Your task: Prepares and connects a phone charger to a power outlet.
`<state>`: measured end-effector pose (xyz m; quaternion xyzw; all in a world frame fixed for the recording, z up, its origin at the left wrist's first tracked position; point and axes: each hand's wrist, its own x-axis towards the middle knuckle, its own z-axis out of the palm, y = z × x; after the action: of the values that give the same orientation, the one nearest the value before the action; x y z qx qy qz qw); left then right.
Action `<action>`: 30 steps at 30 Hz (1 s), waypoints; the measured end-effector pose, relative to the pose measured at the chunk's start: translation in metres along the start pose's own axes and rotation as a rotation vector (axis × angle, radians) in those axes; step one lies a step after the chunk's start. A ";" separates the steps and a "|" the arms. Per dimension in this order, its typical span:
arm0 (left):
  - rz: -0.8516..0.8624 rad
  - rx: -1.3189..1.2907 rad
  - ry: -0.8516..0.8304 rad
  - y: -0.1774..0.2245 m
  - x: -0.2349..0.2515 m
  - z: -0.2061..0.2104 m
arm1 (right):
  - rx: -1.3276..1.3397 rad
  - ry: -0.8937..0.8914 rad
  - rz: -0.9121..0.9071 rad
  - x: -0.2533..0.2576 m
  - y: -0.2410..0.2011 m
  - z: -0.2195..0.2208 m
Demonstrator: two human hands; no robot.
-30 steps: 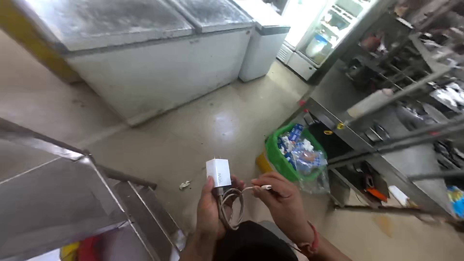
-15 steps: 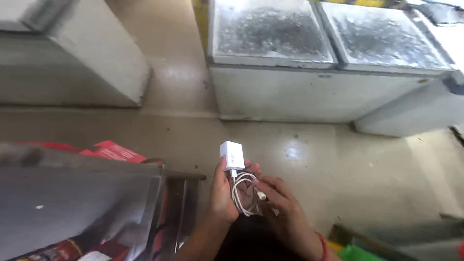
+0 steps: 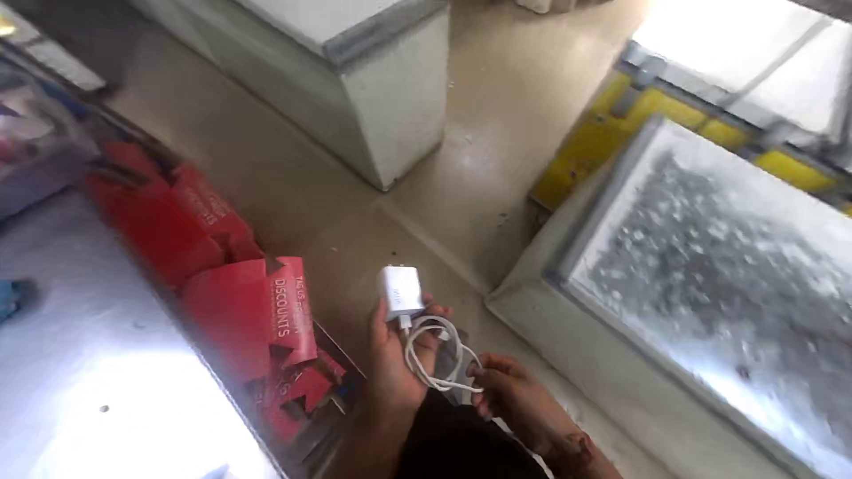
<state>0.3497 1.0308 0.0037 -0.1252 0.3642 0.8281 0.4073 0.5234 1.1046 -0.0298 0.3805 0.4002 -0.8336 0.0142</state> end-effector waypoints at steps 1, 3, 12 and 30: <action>0.075 -0.002 0.045 0.010 0.023 0.012 | -0.031 -0.008 0.082 0.021 -0.023 -0.001; 0.209 0.018 0.092 0.032 0.062 0.042 | -0.038 -0.035 0.171 0.059 -0.071 0.001; 0.377 0.130 0.087 0.071 0.288 0.186 | 0.308 -0.055 -0.530 0.222 -0.281 -0.053; -0.187 0.249 -0.272 0.040 0.802 0.550 | -0.752 0.303 -0.860 0.574 -0.703 -0.220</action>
<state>-0.1426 1.8708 0.0061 0.0060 0.3922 0.7444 0.5404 0.0223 1.8923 -0.0249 0.2676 0.7840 -0.5020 -0.2485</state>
